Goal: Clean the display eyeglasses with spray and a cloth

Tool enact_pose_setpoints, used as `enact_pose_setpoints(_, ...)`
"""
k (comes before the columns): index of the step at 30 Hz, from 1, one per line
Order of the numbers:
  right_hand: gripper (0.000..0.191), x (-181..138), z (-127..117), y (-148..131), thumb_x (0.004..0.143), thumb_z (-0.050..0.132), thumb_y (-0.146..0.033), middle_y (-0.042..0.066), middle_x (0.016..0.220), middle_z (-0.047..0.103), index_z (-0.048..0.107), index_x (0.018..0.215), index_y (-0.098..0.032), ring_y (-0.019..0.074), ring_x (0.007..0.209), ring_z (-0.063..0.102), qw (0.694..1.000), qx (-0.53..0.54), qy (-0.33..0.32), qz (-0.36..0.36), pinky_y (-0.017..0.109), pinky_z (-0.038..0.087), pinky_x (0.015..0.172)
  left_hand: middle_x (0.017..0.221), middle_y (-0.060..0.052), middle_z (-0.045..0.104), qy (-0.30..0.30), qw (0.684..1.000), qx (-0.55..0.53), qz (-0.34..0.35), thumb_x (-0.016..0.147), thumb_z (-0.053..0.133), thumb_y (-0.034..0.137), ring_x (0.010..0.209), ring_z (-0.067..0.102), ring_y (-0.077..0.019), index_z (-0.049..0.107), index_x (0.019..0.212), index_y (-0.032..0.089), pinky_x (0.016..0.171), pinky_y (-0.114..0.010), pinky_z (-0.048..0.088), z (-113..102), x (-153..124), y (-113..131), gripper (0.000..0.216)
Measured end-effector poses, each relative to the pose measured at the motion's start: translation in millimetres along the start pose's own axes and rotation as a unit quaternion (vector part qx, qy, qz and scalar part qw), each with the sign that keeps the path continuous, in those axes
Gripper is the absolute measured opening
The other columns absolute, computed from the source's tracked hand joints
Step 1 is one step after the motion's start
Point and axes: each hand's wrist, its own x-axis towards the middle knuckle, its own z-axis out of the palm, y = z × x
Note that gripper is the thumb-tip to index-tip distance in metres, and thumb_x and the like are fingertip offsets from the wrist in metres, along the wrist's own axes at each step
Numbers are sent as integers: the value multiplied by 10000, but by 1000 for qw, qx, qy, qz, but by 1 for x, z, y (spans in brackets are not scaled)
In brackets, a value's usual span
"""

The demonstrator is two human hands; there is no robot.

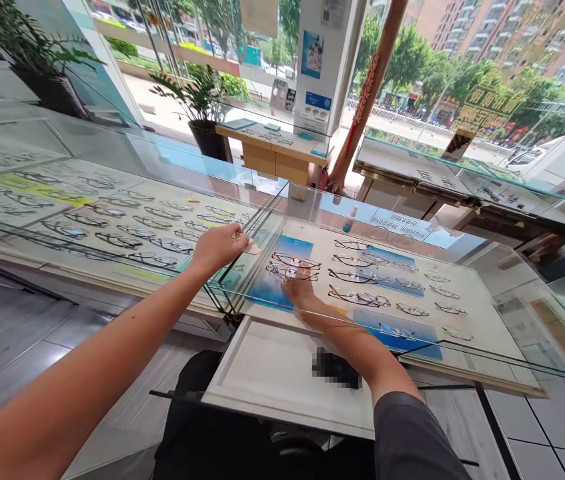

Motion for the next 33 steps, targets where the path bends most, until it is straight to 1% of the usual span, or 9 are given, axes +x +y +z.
enact_pose_setpoints(4, 27, -59, -14, -17, 937, 726, -162, 92, 1055, 776, 710, 957, -173, 265, 1084, 664, 996, 47, -63, 40, 426, 481, 1037, 982, -149, 809, 3, 1000, 1, 4, 997, 461, 450, 959, 756, -365, 765, 1124, 213, 656, -370, 407, 2, 0, 0, 406)
enact_pose_setpoints(8, 132, -123, -51, -38, 888, 792, -175, 20, 993, 763, 667, 881, -214, 204, 1005, 665, 983, 119, -141, 24, 312, 464, 898, 1008, -157, 810, 5, 1000, -2, 11, 995, 464, 454, 987, 755, -369, 766, 1134, 207, 673, -373, 420, 3, 0, -1, 414)
enact_pose_setpoints(12, 217, -162, -118, -60, 836, 853, -215, 33, 998, 724, 636, 849, -218, 237, 1010, 627, 936, 223, -268, 49, 319, 412, 835, 987, -147, 807, 6, 1000, -8, 19, 982, 479, 448, 965, 751, -364, 762, 1117, 208, 657, -368, 404, 4, 0, -2, 395)
enact_pose_setpoints(14, 224, -170, -158, -69, 830, 848, -209, 32, 984, 702, 625, 840, -220, 244, 1021, 607, 928, 233, -289, 27, 325, 405, 838, 976, -141, 805, 5, 1000, -9, 23, 978, 485, 451, 956, 749, -361, 758, 1114, 210, 646, -365, 389, 5, 0, -2, 389)
enact_pose_setpoints(16, 208, -169, -197, -74, 842, 812, -179, 25, 968, 677, 609, 832, -223, 234, 1000, 592, 935, 231, -269, -5, 337, 421, 873, 979, -140, 806, 5, 1000, -8, 24, 980, 488, 457, 959, 747, -359, 755, 1110, 212, 643, -362, 380, 6, -1, -2, 385)
enact_pose_setpoints(19, 178, -144, -242, -67, 858, 736, -138, 27, 965, 681, 583, 832, -227, 229, 995, 583, 958, 213, -187, -45, 371, 434, 941, 989, -143, 807, 5, 1000, -9, 21, 985, 492, 463, 957, 746, -349, 752, 1101, 211, 641, -351, 371, 6, -1, -2, 380)
enact_pose_setpoints(22, 126, -92, -261, -44, 882, 670, -165, 29, 951, 693, 570, 839, -229, 233, 969, 588, 980, 158, -113, -52, 388, 420, 929, 968, -143, 801, 5, 1000, -10, 21, 998, 474, 466, 921, 744, -338, 751, 1114, 206, 621, -347, 351, 6, -1, -3, 397)
enact_pose_setpoints(28, 137, 32, -235, 14, 911, 674, -176, 61, 1028, 735, 558, 853, -220, 261, 1072, 604, 998, 16, -51, -13, 369, 385, 911, 967, -153, 798, 6, 1000, -12, 19, 989, 480, 456, 931, 742, -360, 768, 1130, 208, 646, -360, 390, 4, 1, -3, 405)
enact_pose_setpoints(33, 127, 91, -203, 48, 923, 653, -171, 113, 1046, 728, 557, 853, -215, 299, 1061, 579, 998, -57, -9, 37, 386, 362, 881, 946, -147, 792, -3, 1000, -12, 10, 1002, 454, 449, 901, 739, -355, 758, 1100, 214, 614, -361, 369, 1, 3, -2, 396)
